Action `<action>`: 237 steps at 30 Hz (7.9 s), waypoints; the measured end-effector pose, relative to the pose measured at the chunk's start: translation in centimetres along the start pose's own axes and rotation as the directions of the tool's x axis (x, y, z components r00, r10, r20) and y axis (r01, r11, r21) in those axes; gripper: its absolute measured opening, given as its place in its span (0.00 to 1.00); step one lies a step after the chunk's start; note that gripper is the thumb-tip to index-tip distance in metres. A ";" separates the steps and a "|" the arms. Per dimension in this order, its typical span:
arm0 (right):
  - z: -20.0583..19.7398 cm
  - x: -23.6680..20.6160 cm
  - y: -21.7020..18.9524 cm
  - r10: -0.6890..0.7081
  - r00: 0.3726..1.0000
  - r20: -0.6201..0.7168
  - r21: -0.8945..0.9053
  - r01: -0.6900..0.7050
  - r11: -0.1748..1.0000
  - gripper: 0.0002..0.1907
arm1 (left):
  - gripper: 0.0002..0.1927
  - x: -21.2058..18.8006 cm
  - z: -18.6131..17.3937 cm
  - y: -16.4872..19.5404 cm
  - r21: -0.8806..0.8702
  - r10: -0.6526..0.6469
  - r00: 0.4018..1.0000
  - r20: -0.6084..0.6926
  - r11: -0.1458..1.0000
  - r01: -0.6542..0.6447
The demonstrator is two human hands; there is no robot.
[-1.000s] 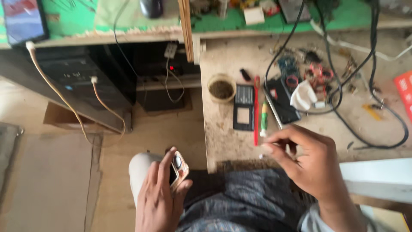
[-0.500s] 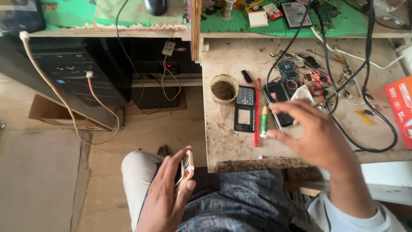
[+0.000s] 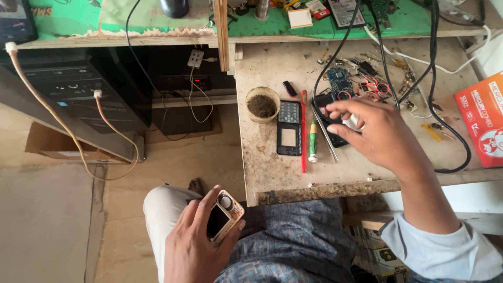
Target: The person applies flux to a mobile phone's internal circuit board using tweezers, then solders several points on the board with a soldering iron. The person then reassembles the phone casing and briefly tests the device.
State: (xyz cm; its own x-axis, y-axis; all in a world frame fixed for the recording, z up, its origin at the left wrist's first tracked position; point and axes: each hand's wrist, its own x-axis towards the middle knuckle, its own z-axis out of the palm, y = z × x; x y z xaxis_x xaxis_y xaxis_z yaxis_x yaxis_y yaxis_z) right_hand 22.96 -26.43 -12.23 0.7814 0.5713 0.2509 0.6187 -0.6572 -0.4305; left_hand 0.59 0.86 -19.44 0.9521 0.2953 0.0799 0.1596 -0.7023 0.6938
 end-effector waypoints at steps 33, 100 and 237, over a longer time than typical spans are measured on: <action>-0.6 1.6 2.0 0.123 0.973 0.196 0.345 -0.186 0.920 0.19 | 0.32 -7.8 4.6 -7.5 -0.637 0.145 0.622 0.770 0.118 0.762; 14.0 -11.5 -18.7 -0.649 0.760 -0.039 0.081 0.650 0.756 0.22 | 0.37 -15.9 6.2 -1.7 -0.920 0.098 0.966 0.239 0.341 0.193; 19.7 -21.1 -9.7 0.252 0.910 0.330 0.893 -0.387 0.228 0.14 | 0.22 -10.1 7.0 -4.3 -0.992 0.146 0.989 -0.010 0.120 -0.028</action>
State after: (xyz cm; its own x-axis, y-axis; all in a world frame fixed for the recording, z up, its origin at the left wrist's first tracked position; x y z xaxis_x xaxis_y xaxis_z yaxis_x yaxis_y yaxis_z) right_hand -1.12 -22.48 -30.45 0.8401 0.5164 -0.1660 -0.2335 0.0680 -0.9700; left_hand -7.89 -3.63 -28.28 0.9624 0.1965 0.1874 -0.2664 0.5501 0.7915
